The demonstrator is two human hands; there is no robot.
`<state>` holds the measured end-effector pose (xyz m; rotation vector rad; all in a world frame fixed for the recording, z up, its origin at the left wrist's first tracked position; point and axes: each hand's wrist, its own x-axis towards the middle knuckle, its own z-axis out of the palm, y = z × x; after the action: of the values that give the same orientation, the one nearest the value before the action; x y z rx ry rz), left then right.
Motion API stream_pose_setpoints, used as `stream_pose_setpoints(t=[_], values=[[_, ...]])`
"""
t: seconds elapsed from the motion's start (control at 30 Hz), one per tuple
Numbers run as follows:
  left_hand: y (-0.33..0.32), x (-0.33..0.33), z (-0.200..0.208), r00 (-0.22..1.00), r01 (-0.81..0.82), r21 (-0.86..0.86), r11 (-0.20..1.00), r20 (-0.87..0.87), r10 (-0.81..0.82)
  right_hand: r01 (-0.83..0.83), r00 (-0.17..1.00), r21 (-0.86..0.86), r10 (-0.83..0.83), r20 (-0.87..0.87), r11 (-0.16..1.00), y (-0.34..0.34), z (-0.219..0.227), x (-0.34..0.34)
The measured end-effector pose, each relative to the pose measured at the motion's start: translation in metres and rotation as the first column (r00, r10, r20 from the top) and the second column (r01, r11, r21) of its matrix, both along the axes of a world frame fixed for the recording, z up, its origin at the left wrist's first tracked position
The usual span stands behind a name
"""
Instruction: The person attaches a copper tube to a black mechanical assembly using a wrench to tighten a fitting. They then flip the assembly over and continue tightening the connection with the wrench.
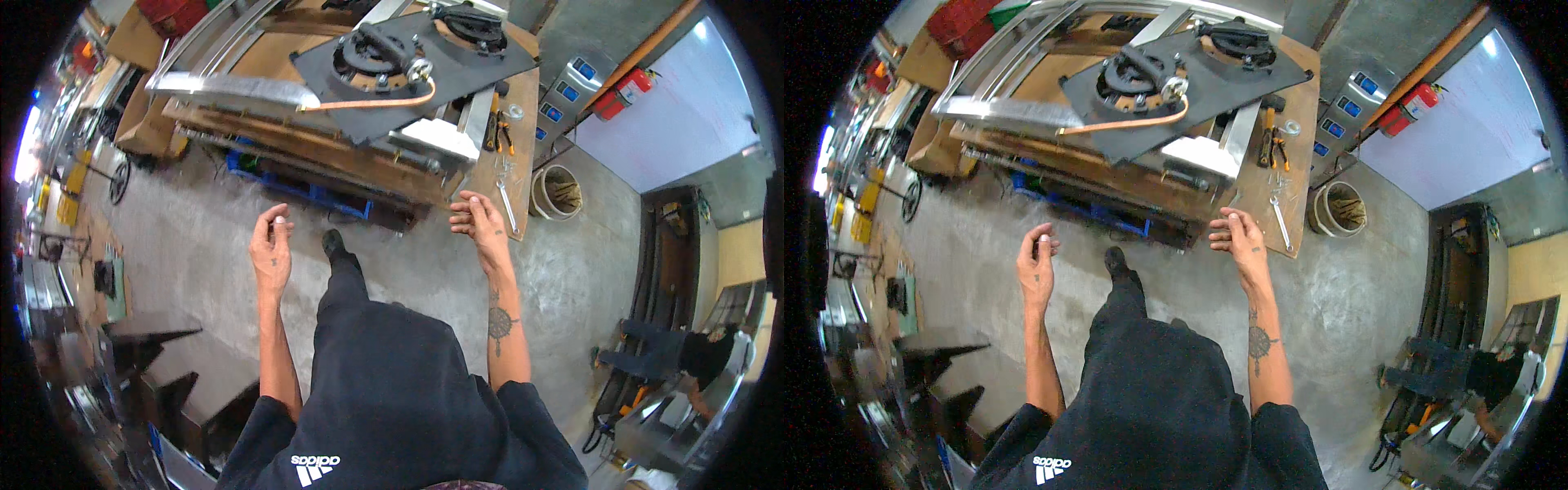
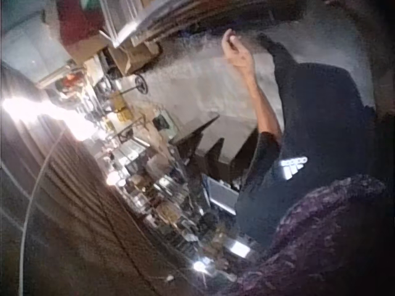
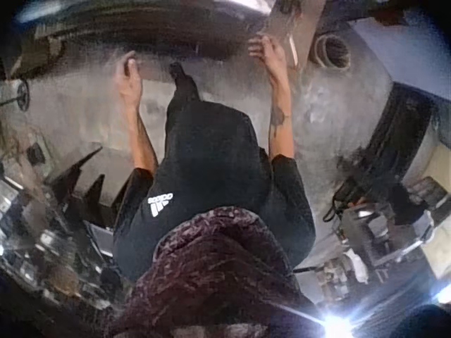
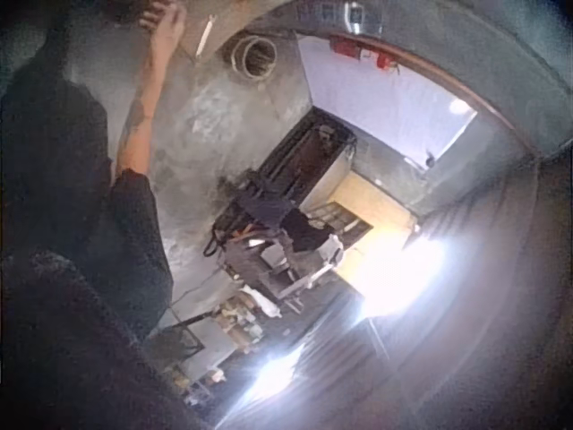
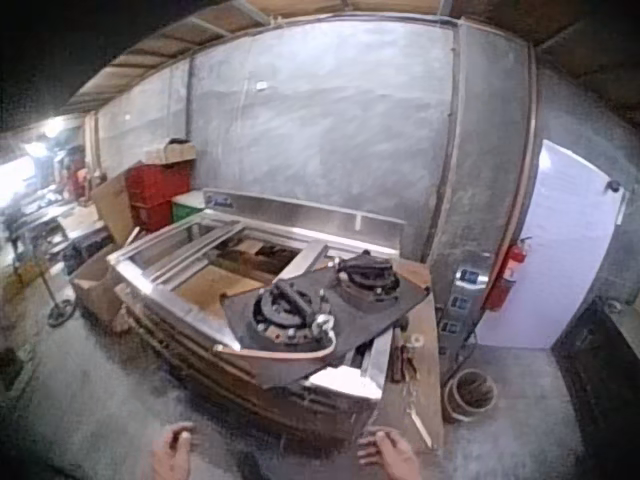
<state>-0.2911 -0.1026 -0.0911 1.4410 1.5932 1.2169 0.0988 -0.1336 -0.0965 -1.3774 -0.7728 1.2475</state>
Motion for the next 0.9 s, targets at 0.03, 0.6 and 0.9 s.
stream_pose_setpoints(t=[0.03, 0.6, 0.9], values=[[-0.023, 0.002, -0.004, 1.000, -0.005, 0.015, 1.000, 0.003, 0.005, -0.029, 1.000, -0.045, 0.029, -0.003, 0.999, -0.011, -0.012, -0.001], [-0.017, 0.028, 0.035, 0.858, 0.204, 0.467, 0.861, -0.508, 0.072, 0.173, 0.976, 0.094, -0.157, -0.153, 0.981, 0.051, -0.077, 0.047], [0.135, 0.059, 0.031, 0.633, 0.493, 0.482, 0.724, -0.770, 0.081, 0.457, 0.886, 0.325, -0.391, -0.249, 0.828, 0.181, -0.030, 0.159]])
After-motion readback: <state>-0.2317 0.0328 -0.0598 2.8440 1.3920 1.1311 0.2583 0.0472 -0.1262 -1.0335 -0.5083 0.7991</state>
